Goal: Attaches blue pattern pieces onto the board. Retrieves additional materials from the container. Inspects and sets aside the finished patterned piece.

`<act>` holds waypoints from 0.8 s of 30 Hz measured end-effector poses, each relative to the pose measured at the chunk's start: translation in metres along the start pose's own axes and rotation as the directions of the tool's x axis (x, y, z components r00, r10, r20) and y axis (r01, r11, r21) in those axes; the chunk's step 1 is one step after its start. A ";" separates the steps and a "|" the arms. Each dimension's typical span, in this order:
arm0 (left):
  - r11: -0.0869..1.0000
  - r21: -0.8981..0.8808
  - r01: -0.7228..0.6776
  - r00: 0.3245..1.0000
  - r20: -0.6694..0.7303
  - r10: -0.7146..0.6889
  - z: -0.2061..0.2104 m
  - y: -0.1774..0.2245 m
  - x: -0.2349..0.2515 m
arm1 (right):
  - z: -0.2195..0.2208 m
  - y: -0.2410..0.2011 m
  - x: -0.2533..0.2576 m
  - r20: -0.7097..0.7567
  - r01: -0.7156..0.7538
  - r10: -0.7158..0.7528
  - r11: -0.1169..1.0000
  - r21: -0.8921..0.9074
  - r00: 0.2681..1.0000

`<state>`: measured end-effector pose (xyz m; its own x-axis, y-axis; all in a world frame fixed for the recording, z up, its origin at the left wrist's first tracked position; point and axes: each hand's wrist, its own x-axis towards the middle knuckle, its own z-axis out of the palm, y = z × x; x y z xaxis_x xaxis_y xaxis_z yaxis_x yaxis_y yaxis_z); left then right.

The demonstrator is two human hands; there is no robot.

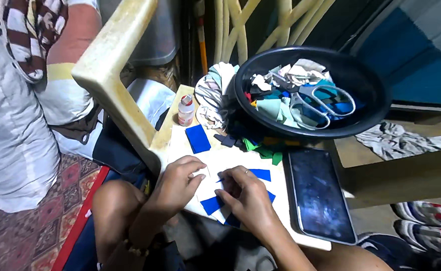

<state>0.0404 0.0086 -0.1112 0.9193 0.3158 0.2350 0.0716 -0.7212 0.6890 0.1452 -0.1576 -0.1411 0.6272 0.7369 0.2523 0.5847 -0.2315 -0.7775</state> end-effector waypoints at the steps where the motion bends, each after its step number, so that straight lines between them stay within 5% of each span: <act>1: 1.000 0.009 -0.019 1.000 0.021 0.018 0.003 0.001 0.009 | 0.001 -0.001 0.000 -0.010 0.002 -0.002 1.000 -0.003 1.000; 9: 0.949 0.315 0.002 0.882 0.447 -0.150 0.013 0.037 0.073 | 0.000 -0.004 0.000 -0.012 -0.001 0.001 1.000 0.007 1.000; 15: 0.912 0.406 0.062 0.809 0.514 -0.284 0.019 0.045 0.099 | -0.003 -0.009 0.001 0.029 -0.051 0.050 0.998 0.047 0.998; 24: 0.908 0.416 0.055 0.800 0.526 -0.290 0.023 0.047 0.104 | -0.006 -0.012 0.002 0.076 -0.083 0.077 0.993 0.078 0.994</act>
<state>0.1481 -0.0062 -0.0700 0.9180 0.1372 -0.3720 0.2766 -0.8938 0.3529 0.1422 -0.1571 -0.1283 0.6298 0.7628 0.1469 0.4888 -0.2421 -0.8381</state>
